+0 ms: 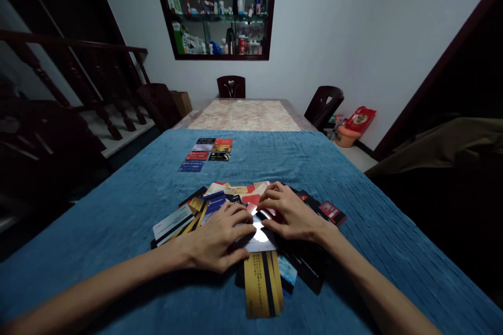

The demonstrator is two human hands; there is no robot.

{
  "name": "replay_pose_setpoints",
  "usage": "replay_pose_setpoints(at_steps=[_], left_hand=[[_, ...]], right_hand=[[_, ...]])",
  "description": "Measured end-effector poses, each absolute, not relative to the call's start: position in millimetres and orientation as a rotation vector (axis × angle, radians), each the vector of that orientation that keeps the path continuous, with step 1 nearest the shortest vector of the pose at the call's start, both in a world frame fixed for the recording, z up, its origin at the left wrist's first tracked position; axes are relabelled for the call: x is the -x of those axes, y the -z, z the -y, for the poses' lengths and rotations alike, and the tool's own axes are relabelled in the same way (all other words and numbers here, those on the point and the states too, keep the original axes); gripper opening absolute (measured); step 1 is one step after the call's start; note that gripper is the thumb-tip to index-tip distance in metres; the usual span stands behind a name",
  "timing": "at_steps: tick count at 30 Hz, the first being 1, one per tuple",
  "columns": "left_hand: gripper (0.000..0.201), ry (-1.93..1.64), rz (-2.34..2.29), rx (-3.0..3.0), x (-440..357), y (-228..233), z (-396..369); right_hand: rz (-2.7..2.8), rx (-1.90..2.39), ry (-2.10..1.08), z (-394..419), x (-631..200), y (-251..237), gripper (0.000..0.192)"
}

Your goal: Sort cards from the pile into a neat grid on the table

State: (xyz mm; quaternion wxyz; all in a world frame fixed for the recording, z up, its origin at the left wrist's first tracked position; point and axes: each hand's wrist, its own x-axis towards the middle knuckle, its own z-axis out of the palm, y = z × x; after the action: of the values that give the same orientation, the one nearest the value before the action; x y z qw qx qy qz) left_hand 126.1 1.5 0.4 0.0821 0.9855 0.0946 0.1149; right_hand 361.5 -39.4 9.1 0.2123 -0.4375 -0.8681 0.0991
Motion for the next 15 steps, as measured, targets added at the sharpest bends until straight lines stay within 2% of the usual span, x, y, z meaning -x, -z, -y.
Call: replay_pose_setpoints(at_steps=[15], left_hand=[[0.029,-0.442,-0.460,-2.899,-124.5,3.6,-16.8]], right_hand=[[2.533,1.315,-0.280,40.7,-361.6,-2.4,0.057]])
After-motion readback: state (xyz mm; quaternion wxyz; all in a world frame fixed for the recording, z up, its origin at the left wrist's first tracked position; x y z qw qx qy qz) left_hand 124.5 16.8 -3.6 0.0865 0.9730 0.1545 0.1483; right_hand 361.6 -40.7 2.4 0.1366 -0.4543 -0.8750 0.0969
